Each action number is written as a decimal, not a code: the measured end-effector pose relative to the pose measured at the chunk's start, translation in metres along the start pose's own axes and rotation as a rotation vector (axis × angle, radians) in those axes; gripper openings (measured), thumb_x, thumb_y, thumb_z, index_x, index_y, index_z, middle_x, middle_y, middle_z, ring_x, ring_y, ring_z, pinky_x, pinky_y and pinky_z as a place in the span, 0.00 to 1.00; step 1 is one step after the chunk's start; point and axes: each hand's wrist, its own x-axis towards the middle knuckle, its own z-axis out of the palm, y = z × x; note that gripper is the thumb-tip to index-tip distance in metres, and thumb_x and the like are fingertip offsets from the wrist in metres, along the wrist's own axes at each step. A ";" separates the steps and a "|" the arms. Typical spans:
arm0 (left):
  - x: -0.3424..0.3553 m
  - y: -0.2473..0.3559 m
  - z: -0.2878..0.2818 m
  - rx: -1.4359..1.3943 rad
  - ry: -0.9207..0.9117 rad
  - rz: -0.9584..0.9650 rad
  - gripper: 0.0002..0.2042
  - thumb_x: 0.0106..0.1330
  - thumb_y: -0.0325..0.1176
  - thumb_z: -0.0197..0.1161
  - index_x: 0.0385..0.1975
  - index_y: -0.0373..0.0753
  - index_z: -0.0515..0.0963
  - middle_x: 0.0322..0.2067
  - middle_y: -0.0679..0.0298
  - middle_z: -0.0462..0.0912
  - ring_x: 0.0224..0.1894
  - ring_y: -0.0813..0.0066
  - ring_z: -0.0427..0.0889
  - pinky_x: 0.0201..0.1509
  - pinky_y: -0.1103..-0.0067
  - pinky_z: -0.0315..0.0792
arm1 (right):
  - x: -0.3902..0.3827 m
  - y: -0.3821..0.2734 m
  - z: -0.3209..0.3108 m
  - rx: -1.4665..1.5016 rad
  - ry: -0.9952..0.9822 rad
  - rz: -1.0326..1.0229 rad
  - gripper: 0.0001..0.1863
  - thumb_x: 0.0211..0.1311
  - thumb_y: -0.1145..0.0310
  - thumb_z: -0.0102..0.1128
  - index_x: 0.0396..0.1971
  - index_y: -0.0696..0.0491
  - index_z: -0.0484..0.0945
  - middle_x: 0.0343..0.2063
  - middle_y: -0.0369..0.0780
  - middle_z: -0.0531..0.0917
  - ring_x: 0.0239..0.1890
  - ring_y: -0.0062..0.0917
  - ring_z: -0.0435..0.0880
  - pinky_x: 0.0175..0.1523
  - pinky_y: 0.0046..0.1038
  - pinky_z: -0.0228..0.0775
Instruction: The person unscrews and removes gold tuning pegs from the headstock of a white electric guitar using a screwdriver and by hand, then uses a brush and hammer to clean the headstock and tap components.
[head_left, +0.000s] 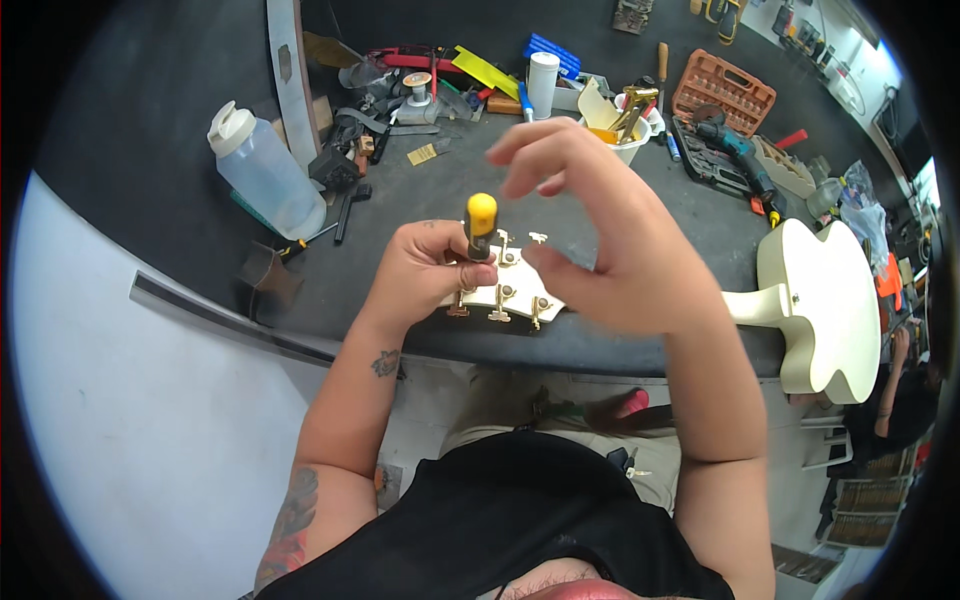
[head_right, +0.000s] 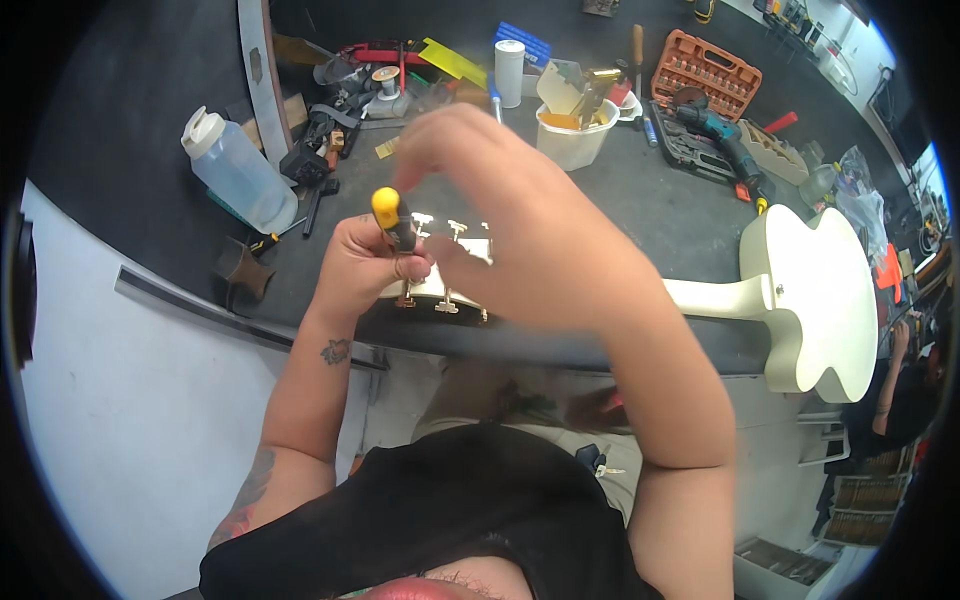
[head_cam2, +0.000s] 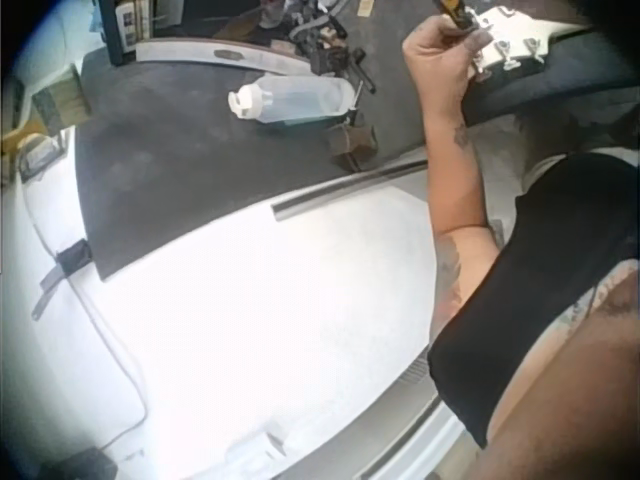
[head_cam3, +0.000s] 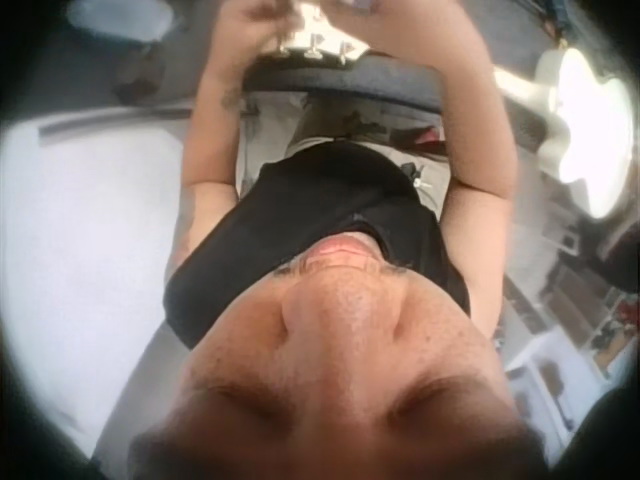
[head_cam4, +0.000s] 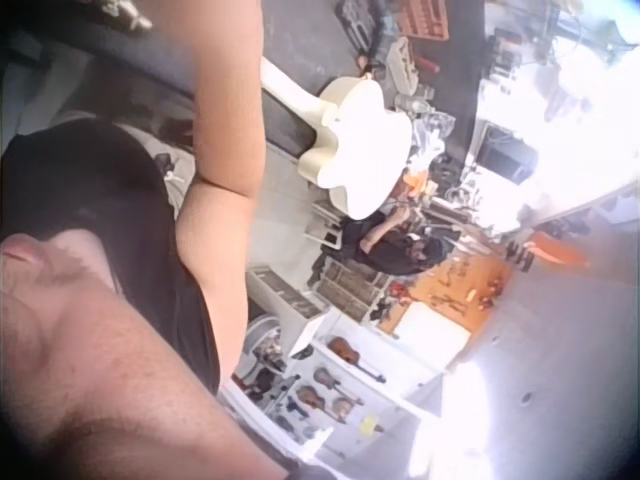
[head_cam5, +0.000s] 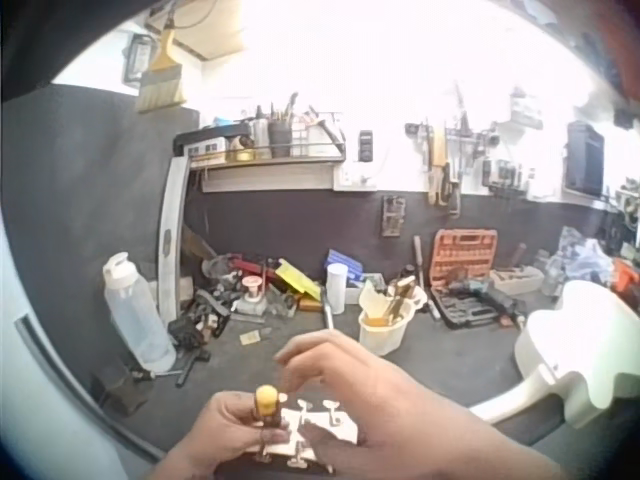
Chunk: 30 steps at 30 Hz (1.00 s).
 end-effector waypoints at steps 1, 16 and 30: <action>0.002 -0.001 0.000 -0.006 -0.002 0.001 0.09 0.59 0.22 0.82 0.32 0.34 0.86 0.35 0.66 0.90 0.36 0.84 0.84 0.41 0.81 0.78 | -0.007 0.004 0.002 0.050 0.066 0.026 0.20 0.53 0.84 0.65 0.48 0.55 0.76 0.51 0.41 0.81 0.52 0.34 0.82 0.57 0.39 0.75; 0.032 -0.022 -0.074 0.888 0.516 -0.011 0.11 0.72 0.37 0.72 0.34 0.34 0.87 0.25 0.61 0.88 0.27 0.70 0.84 0.35 0.72 0.75 | -0.058 0.052 0.094 -0.160 -0.081 0.326 0.07 0.57 0.71 0.77 0.31 0.53 0.85 0.32 0.39 0.84 0.40 0.38 0.80 0.48 0.38 0.76; 0.024 0.027 0.003 1.263 -0.142 0.313 0.09 0.62 0.26 0.71 0.41 0.34 0.85 0.42 0.61 0.86 0.47 0.57 0.84 0.54 0.64 0.78 | -0.132 0.119 0.026 0.964 0.604 0.879 0.07 0.60 0.78 0.57 0.39 0.57 0.78 0.34 0.37 0.78 0.34 0.21 0.77 0.41 0.28 0.74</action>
